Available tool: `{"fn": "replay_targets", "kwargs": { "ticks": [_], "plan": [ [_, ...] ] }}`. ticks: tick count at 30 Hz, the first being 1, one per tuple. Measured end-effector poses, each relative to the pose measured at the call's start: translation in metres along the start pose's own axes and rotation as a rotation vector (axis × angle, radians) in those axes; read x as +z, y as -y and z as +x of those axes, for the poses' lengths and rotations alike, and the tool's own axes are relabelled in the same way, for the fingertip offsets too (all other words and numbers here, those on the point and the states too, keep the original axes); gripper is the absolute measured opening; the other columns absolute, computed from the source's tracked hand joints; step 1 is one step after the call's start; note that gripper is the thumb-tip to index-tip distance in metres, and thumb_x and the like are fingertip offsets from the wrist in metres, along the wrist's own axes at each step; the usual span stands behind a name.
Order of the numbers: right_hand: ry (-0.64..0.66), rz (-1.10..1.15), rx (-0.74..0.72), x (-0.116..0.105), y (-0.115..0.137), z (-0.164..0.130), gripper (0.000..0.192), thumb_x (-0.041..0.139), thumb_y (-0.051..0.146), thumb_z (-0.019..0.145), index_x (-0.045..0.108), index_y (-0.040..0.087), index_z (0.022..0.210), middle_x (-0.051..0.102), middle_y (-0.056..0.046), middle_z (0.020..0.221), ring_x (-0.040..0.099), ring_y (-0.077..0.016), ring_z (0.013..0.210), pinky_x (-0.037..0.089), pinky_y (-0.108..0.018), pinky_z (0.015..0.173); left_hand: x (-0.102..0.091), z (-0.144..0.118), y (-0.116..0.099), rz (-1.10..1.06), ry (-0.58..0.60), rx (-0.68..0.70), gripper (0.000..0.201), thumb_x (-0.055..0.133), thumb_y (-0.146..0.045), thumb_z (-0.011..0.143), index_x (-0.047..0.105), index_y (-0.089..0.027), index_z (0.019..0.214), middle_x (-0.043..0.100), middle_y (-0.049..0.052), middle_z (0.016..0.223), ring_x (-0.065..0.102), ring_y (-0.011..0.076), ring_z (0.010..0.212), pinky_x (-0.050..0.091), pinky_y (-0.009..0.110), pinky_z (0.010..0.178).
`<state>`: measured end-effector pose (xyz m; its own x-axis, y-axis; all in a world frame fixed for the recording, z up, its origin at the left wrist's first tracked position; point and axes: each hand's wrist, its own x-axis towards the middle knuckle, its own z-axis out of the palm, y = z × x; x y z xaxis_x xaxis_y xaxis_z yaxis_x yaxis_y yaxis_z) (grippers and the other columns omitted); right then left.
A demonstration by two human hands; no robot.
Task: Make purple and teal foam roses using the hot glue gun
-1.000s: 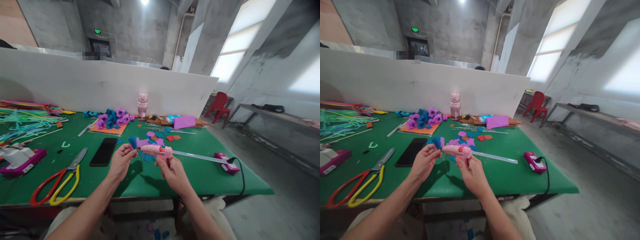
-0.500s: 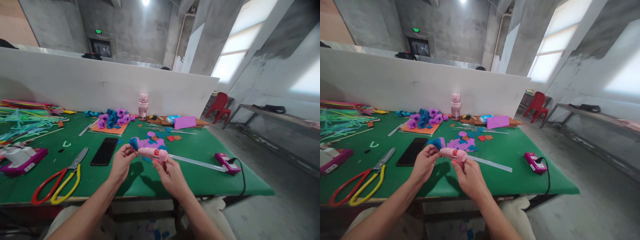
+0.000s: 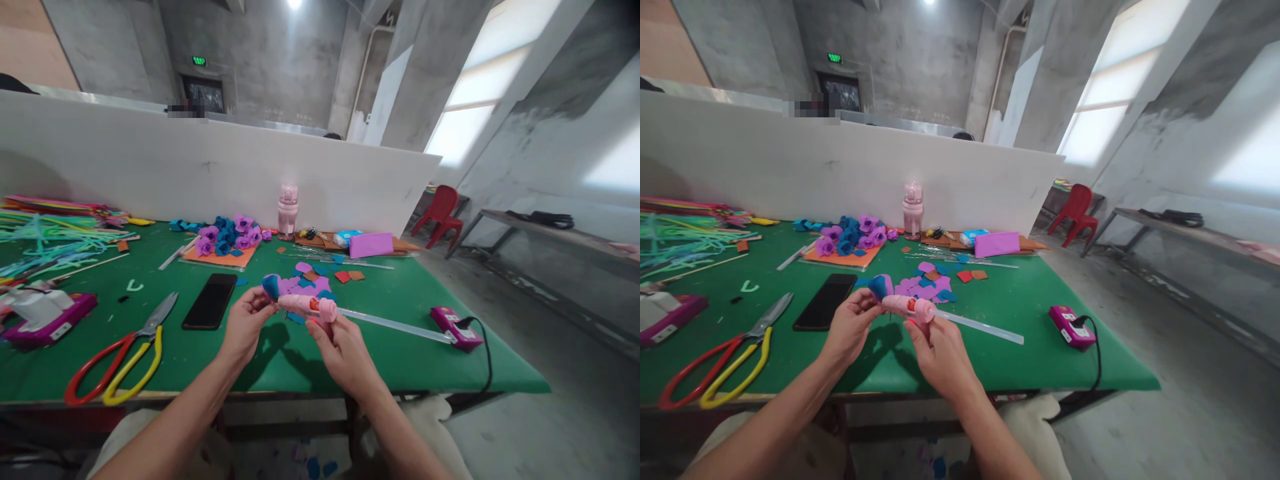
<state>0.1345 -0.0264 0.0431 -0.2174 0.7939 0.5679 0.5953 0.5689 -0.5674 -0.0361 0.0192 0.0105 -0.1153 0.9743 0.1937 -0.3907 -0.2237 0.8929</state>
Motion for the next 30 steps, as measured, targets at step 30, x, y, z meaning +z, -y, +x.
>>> {"fn": "replay_targets", "kwargs": {
  "ticks": [30],
  "plan": [
    [0.038, 0.012, 0.023, -0.0030, 0.0039, -0.0005, 0.026, 0.042, 0.031, 0.090, 0.064, 0.017, 0.087, 0.062, -0.005, 0.069, 0.054, -0.0165, 0.060, 0.043, -0.026, 0.059, 0.0037, -0.0015, -0.0036, 0.017, -0.028, -0.008, 0.027, 0.075, -0.015, 0.058, 0.064, -0.016, 0.082, 0.066, 0.001, 0.075, 0.059, 0.0117, 0.070, 0.046, 0.022, 0.067]
  ]
}}
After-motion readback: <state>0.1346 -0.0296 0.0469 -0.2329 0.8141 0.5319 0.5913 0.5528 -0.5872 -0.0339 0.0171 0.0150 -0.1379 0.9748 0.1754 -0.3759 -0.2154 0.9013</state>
